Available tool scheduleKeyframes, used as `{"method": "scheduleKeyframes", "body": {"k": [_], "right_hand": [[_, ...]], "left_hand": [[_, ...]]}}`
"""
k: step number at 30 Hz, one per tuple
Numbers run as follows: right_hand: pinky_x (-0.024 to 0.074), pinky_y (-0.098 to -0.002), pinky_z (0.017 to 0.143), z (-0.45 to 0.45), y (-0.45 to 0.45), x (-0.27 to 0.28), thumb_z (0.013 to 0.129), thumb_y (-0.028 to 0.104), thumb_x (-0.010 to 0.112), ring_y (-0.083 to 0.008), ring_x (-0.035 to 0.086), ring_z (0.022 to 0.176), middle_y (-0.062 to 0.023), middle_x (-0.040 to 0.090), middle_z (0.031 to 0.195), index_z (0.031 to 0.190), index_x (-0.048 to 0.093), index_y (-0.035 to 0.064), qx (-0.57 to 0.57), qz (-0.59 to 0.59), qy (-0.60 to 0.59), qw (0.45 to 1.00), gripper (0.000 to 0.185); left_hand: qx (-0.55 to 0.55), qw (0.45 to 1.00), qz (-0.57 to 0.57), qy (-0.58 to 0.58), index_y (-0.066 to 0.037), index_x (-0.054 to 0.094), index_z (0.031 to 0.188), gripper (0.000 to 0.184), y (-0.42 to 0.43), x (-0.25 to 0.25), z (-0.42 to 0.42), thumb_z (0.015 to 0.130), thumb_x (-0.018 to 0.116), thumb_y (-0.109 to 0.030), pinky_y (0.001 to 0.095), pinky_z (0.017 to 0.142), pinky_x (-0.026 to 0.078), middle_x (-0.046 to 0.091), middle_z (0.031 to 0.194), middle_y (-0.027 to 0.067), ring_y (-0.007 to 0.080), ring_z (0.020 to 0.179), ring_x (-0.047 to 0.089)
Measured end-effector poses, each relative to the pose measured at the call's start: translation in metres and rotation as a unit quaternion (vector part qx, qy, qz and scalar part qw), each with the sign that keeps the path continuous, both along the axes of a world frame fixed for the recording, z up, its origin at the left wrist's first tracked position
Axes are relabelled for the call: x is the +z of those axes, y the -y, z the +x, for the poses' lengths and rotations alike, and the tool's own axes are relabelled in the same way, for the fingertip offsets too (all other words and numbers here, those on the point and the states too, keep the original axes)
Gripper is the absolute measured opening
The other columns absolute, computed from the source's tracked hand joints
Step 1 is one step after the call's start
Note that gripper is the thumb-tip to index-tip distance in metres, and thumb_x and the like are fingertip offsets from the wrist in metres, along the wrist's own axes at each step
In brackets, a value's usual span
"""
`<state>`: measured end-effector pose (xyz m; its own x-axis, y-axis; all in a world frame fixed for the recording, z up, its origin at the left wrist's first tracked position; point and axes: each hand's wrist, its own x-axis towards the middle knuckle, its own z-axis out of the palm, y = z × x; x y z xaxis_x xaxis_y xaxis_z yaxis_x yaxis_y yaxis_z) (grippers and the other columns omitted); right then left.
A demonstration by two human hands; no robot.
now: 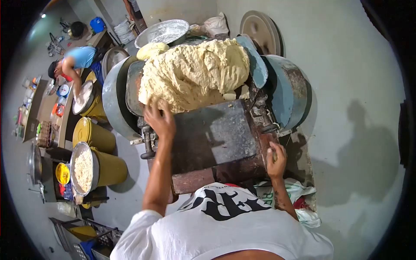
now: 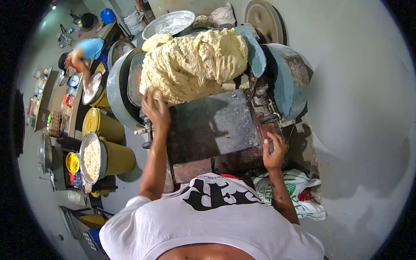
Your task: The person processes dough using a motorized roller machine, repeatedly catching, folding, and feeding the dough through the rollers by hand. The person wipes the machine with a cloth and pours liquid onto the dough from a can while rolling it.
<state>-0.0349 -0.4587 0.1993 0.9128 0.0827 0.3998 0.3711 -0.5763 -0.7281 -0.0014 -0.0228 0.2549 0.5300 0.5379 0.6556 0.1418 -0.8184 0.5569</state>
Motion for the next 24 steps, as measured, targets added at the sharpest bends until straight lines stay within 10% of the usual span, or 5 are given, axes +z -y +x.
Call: {"method": "scheduleKeyframes", "body": {"k": [2, 6, 8, 17, 24], "right_hand": [[0.0451, -0.0441, 0.102, 0.001, 0.004, -0.001, 0.096, 0.021, 0.066, -0.0352, 0.059, 0.119, -0.0163, 0.063, 0.124, 0.125, 0.067, 0.0032, 0.033, 0.013, -0.013, 0.999, 0.034], [0.0422, -0.047, 0.107, 0.086, -0.053, 0.065, 0.095, 0.032, 0.068, -0.0372, 0.054, 0.128, -0.0197, 0.058, 0.135, 0.138, 0.061, 0.0074, 0.146, 0.021, 0.108, 0.983, 0.049], [0.0383, -0.0497, 0.112, 0.153, -0.087, 0.097, 0.094, 0.051, 0.065, -0.038, 0.049, 0.134, -0.0198, 0.053, 0.145, 0.142, 0.057, 0.009, 0.156, 0.034, 0.141, 0.977, 0.065], [0.0385, -0.0519, 0.111, 0.321, -0.246, 0.098, 0.09, 0.054, 0.064, -0.0359, 0.056, 0.128, -0.0177, 0.064, 0.131, 0.13, 0.067, 0.0084, 0.167, 0.087, 0.074, 0.979, 0.061], [0.0366, -0.0493, 0.096, 0.291, -0.233, 0.047, 0.094, 0.054, 0.059, -0.0262, 0.056, 0.104, -0.009, 0.062, 0.107, 0.115, 0.066, 0.0078, 0.105, 0.094, 0.318, 0.938, 0.051]], "left_hand": [[-0.005, 0.994, 0.005, 0.111, -0.01, 0.069, 0.124, 0.041, -0.032, 0.036, 0.041, 0.098, 0.06, -0.04, 0.0513, 0.11, 0.035, 0.057, 0.137, 0.019, 0.0406, 0.127, 0.052], [-0.077, 0.992, -0.018, -0.098, -0.009, 0.068, 0.125, 0.064, -0.168, 0.053, 0.165, 0.092, 0.06, -0.063, 0.0432, 0.092, 0.049, 0.071, 0.107, 0.0154, 0.0327, 0.099, 0.065], [-0.188, 0.926, -0.262, -0.196, -0.009, 0.066, 0.131, 0.074, -0.171, 0.061, 0.197, 0.089, 0.059, -0.07, 0.0412, 0.089, 0.049, 0.071, 0.107, 0.0148, 0.0241, 0.098, 0.064], [-0.043, 0.991, -0.014, -0.125, -0.007, 0.068, 0.125, 0.066, -0.109, 0.047, 0.138, 0.089, 0.063, -0.062, 0.0489, 0.094, 0.048, 0.069, 0.113, 0.0227, 0.038, 0.103, 0.065], [0.003, 0.999, 0.046, 0.029, -0.002, 0.066, 0.114, 0.042, -0.039, 0.008, 0.099, 0.089, 0.066, -0.036, 0.0521, 0.099, 0.039, 0.062, 0.108, 0.0229, 0.0422, 0.107, 0.053]]}}
